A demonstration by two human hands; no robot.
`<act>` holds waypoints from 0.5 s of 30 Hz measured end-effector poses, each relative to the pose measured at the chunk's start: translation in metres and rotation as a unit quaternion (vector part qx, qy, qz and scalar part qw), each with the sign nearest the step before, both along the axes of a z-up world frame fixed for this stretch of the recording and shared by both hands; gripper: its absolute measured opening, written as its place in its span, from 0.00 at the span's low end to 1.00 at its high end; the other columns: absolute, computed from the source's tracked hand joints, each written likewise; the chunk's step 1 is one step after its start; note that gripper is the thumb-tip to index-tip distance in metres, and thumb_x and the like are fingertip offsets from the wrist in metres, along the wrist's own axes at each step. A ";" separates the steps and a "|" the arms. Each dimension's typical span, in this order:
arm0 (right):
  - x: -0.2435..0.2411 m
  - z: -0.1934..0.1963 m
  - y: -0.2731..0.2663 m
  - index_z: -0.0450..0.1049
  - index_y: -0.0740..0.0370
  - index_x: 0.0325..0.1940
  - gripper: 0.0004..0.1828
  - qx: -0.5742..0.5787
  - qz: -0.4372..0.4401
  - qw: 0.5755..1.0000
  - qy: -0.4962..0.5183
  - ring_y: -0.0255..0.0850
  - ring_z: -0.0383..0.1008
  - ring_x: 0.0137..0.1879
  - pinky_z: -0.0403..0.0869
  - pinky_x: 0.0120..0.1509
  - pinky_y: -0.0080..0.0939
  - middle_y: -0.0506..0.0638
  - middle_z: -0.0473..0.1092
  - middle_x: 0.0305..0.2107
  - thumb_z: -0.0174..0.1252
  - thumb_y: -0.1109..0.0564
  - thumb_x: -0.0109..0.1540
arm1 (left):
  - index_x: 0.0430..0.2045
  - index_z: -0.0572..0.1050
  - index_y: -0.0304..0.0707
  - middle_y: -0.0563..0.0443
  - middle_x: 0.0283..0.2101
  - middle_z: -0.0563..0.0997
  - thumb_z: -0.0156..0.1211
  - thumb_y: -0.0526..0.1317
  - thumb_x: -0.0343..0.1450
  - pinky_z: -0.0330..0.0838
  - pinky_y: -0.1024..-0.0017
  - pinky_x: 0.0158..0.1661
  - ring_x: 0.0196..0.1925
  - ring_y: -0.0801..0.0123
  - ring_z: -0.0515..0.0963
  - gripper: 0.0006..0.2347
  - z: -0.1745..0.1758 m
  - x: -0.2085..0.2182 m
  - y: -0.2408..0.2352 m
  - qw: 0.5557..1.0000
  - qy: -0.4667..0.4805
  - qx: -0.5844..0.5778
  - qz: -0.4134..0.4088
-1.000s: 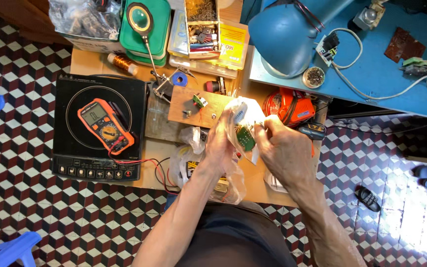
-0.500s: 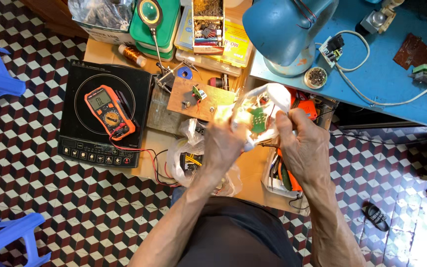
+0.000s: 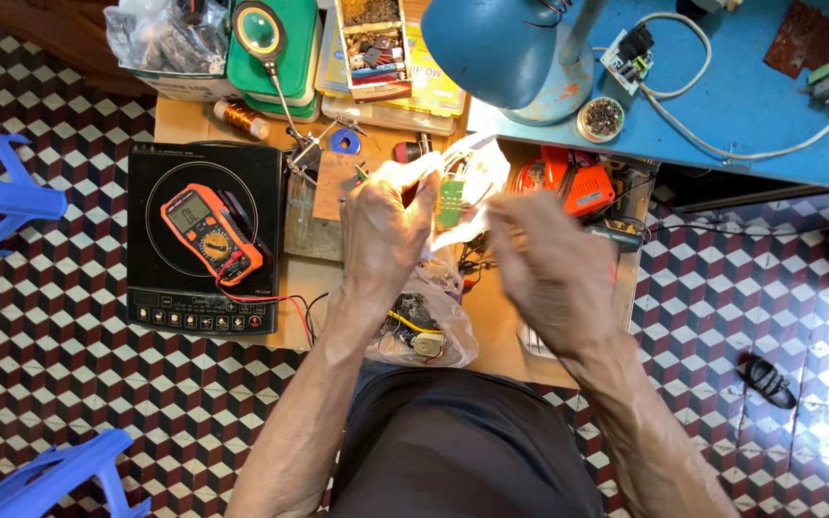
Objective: The person inspects a small circuit board with a magnifying glass, then sorts through various electronic components in plastic bags on a cluttered workbench. They handle capacitors, resistors, and other parts, examining them closely before placing them back into the bags.
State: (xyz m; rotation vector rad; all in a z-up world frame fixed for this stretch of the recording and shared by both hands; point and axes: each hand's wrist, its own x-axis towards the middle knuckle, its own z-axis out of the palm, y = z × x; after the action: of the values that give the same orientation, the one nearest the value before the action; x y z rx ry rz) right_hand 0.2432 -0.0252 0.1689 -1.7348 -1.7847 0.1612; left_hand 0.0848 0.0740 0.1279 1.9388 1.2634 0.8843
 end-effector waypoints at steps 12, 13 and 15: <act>0.005 -0.043 0.023 0.71 0.61 0.56 0.17 -0.168 0.152 0.955 -0.193 0.46 0.76 0.23 0.74 0.22 0.45 0.58 0.75 0.36 0.56 0.62 0.62 | 0.47 0.82 0.34 0.43 0.31 0.81 0.66 0.35 0.71 0.74 0.63 0.33 0.32 0.61 0.83 0.11 0.017 -0.014 0.012 0.997 0.036 0.062 -0.036; 0.004 -0.044 0.022 0.72 0.64 0.53 0.14 -0.166 0.151 0.955 -0.196 0.45 0.76 0.23 0.74 0.21 0.43 0.59 0.75 0.39 0.56 0.63 0.63 | 0.48 0.82 0.35 0.43 0.31 0.81 0.65 0.35 0.72 0.74 0.64 0.33 0.31 0.62 0.83 0.11 0.017 -0.014 0.010 0.997 0.034 0.054 -0.036; 0.005 -0.044 0.020 0.73 0.65 0.51 0.15 -0.175 0.146 0.956 -0.185 0.46 0.76 0.23 0.74 0.20 0.44 0.60 0.75 0.39 0.57 0.61 0.61 | 0.49 0.81 0.35 0.44 0.32 0.81 0.64 0.35 0.72 0.74 0.65 0.32 0.30 0.63 0.83 0.11 0.017 -0.013 0.008 0.998 0.028 0.037 -0.036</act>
State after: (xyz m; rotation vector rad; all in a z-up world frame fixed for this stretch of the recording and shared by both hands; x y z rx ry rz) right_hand 0.2482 -0.0049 0.1248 -1.8172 -2.4083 0.3080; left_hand 0.0718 0.0815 0.1450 2.0661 1.1993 0.8572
